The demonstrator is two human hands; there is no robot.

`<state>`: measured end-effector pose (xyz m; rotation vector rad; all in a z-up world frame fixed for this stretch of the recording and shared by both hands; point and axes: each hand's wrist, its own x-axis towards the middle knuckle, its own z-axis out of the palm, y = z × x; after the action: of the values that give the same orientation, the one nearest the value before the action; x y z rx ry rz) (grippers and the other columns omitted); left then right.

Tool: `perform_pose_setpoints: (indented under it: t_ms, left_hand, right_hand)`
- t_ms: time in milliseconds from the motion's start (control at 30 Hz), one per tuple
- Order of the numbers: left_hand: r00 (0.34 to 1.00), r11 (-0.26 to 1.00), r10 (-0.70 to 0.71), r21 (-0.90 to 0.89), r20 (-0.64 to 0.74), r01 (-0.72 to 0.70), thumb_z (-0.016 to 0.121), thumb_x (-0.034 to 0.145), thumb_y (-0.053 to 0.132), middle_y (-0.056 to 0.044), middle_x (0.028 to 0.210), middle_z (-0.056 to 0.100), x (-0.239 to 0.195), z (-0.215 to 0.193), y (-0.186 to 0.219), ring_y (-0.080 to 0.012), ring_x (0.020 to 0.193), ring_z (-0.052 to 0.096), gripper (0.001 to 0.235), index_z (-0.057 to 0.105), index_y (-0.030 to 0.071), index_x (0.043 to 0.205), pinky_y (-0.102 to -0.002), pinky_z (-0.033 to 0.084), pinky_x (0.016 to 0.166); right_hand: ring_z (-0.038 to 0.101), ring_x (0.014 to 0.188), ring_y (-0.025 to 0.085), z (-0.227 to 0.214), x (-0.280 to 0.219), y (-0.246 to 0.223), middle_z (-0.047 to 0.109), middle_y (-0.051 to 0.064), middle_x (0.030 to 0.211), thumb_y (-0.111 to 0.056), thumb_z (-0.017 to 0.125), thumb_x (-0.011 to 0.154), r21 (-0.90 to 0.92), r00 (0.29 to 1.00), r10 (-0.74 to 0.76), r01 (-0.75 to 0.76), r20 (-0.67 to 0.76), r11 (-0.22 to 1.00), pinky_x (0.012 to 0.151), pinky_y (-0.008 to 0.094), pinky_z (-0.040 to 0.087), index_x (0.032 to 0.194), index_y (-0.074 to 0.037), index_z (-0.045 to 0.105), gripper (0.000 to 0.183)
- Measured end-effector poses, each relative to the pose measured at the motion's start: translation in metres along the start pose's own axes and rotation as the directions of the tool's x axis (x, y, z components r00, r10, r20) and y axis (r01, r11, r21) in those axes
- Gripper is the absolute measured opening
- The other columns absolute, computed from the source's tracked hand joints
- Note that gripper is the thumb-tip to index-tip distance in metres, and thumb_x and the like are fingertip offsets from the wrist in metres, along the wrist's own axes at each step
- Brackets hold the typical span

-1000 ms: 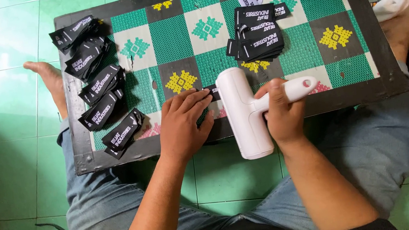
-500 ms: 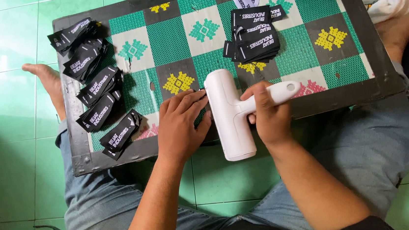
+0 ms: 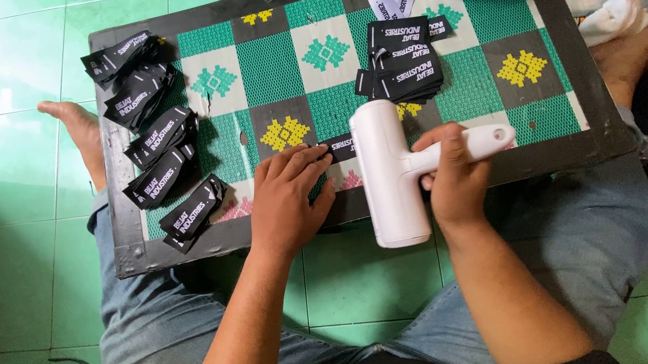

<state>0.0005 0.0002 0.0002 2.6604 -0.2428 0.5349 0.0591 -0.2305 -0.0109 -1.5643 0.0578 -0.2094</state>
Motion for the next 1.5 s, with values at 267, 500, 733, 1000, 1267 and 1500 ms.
perform_pose_setpoints:
  t_ms: [267, 500, 733, 1000, 1267, 1500]
  left_hand:
    - [1.0, 1.0, 0.002, 0.004, -0.007, -0.002, 0.071, 0.095, 0.029, 0.001, 0.124, 0.072, 0.0, -0.002, 0.002, -0.0206, 0.128, 0.06, 0.026, 0.078, 0.019, 0.118, -0.041, 0.042, 0.108]
    - [1.0, 1.0, 0.001, 0.004, -0.003, -0.001, 0.071, 0.095, 0.029, 0.003, 0.125, 0.072, -0.001, 0.001, 0.0, -0.0196, 0.128, 0.06, 0.025, 0.078, 0.02, 0.118, -0.04, 0.041, 0.108]
    - [1.0, 1.0, 0.003, 0.018, 0.013, -0.003, 0.071, 0.095, 0.029, 0.003, 0.125, 0.071, 0.001, -0.003, 0.003, -0.0189, 0.128, 0.059, 0.026, 0.078, 0.021, 0.118, -0.04, 0.041, 0.108]
    - [1.0, 1.0, -0.011, 0.013, 0.011, 0.011, 0.071, 0.096, 0.029, 0.002, 0.124, 0.071, 0.0, 0.0, 0.001, -0.0196, 0.128, 0.06, 0.025, 0.078, 0.02, 0.118, -0.041, 0.041, 0.109]
    - [1.0, 1.0, -0.004, 0.003, -0.002, 0.004, 0.071, 0.095, 0.029, 0.002, 0.124, 0.071, 0.001, -0.002, 0.002, -0.0196, 0.127, 0.06, 0.025, 0.078, 0.02, 0.117, -0.04, 0.041, 0.108]
    - [1.0, 1.0, 0.005, 0.013, -0.008, -0.005, 0.07, 0.096, 0.029, 0.003, 0.125, 0.071, 0.0, -0.001, 0.002, -0.0191, 0.128, 0.06, 0.024, 0.077, 0.02, 0.116, -0.04, 0.042, 0.108]
  right_hand:
    - [0.051, 0.038, 0.009, 0.022, -0.01, -0.01, 0.047, 0.004, 0.047, -0.04, 0.051, 0.105, 0.03, 0.99, -0.016, 0.012, 0.14, 0.999, 0.036, 0.02, 0.042, 0.081, -0.003, 0.07, 0.048]
    - [0.046, 0.038, 0.007, -0.003, 0.006, -0.007, 0.048, 0.002, 0.052, -0.042, 0.044, 0.11, -0.015, 0.999, -0.034, 0.034, -0.03, 0.999, 0.04, 0.018, 0.043, 0.083, -0.007, 0.069, 0.049]
    - [0.052, 0.038, 0.009, 0.018, -0.011, -0.001, 0.049, 0.004, 0.052, -0.05, 0.043, 0.106, 0.051, 0.999, -0.028, 0.026, 0.034, 0.998, 0.037, 0.019, 0.041, 0.083, -0.003, 0.07, 0.059]
    - [0.052, 0.04, 0.007, 0.008, -0.001, -0.013, 0.05, 0.003, 0.051, -0.032, 0.05, 0.106, 0.014, 0.993, -0.058, 0.057, 0.104, 0.998, 0.04, 0.018, 0.042, 0.083, -0.003, 0.07, 0.041]
    - [0.051, 0.04, 0.009, 0.006, -0.005, -0.004, 0.048, 0.004, 0.053, -0.044, 0.044, 0.108, 0.05, 0.997, -0.067, 0.066, 0.035, 0.997, 0.039, 0.018, 0.041, 0.085, -0.003, 0.068, 0.053]
    - [0.053, 0.04, 0.01, 0.024, -0.016, -0.012, 0.048, 0.005, 0.052, -0.037, 0.051, 0.107, 0.039, 0.987, -0.022, 0.016, 0.162, 0.999, 0.042, 0.02, 0.045, 0.081, -0.005, 0.07, 0.045]
